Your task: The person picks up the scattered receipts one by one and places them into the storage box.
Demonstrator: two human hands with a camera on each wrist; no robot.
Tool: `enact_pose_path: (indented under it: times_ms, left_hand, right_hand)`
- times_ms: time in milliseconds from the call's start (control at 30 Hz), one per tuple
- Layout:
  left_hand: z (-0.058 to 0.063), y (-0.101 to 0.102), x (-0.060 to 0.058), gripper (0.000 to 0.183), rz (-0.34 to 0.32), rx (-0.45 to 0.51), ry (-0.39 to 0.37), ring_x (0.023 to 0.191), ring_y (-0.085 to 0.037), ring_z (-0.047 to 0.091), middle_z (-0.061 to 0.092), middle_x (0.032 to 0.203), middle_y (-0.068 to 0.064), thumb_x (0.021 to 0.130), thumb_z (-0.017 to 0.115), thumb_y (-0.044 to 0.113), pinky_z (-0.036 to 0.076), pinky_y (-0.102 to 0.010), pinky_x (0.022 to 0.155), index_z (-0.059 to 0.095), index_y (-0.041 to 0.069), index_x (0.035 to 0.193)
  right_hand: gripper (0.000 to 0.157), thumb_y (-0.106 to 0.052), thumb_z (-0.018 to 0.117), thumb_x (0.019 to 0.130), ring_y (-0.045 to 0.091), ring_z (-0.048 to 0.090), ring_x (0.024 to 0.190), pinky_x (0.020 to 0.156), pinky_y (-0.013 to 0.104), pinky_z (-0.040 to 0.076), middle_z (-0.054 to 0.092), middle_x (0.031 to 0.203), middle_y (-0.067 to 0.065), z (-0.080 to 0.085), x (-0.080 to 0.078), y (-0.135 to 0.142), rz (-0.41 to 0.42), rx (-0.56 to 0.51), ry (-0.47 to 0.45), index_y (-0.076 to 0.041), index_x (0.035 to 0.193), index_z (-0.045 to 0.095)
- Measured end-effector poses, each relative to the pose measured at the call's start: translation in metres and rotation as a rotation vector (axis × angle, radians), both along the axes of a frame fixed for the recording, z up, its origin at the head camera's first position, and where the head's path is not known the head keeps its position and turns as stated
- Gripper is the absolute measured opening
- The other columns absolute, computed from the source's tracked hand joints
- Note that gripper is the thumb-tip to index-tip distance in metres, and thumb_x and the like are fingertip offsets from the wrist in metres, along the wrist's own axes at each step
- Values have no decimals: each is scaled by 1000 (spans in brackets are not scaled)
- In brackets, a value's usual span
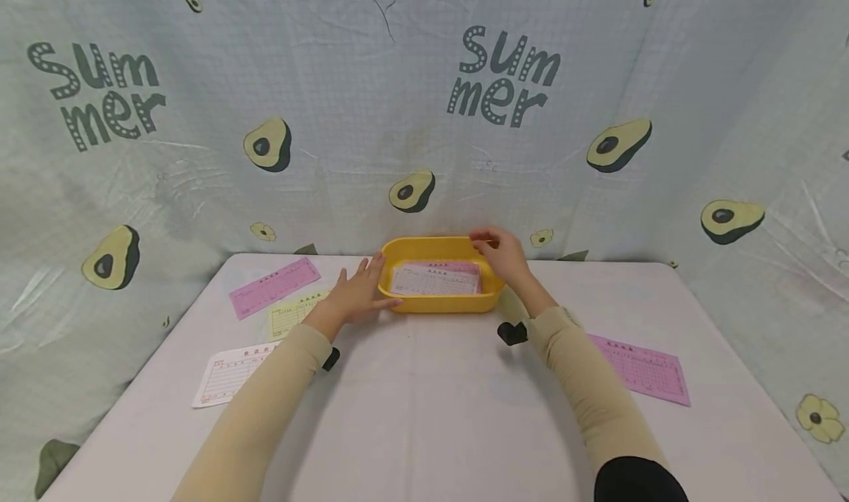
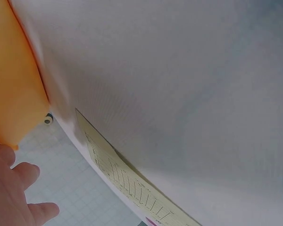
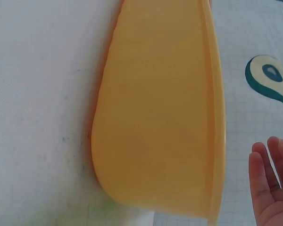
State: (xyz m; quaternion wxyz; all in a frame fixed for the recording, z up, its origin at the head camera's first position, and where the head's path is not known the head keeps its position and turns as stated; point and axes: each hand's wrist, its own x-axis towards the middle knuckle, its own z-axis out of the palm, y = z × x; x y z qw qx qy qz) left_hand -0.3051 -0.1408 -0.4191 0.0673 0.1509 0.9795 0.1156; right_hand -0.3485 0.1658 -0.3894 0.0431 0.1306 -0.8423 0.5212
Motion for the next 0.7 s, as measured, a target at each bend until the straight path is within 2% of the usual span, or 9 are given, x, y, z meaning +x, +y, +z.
enact_pose_path:
  times_ms: [200, 467, 600, 700]
  left_hand:
    - [-1, 2, -1, 108, -8, -8, 3, 156, -37, 7, 0, 172, -11, 95, 54, 70, 4, -65, 120, 3, 4, 165]
    - [-2, 2, -2, 109, 2, -8, 1, 156, -36, 6, -2, 172, -11, 95, 54, 70, 3, -65, 121, 1, 5, 165]
    - [-2, 1, -3, 109, 6, 2, -1, 156, -37, 6, -1, 172, -11, 95, 55, 69, 3, -65, 121, 2, 5, 165]
    - [-2, 1, -4, 109, 6, 8, -7, 156, -36, 6, -1, 172, -11, 95, 55, 69, 2, -64, 121, 2, 5, 165]
  right_hand:
    - [28, -6, 53, 107, 37, 63, 118, 104, 44, 50, 62, 130, 29, 2, 16, 17, 7, 31, 20, 8, 129, 63]
    - [29, -12, 53, 108, 38, 63, 117, 101, 51, 51, 64, 127, 23, 7, 34, 43, -16, 113, 44, 4, 130, 64]
    - [29, -12, 54, 108, 40, 64, 114, 95, 32, 55, 65, 126, 23, 8, 44, 57, -20, 132, 74, 4, 129, 64]
    - [28, -12, 55, 107, 38, 66, 111, 86, 14, 51, 66, 125, 24, 8, 51, 68, -19, 143, 103, 4, 128, 65]
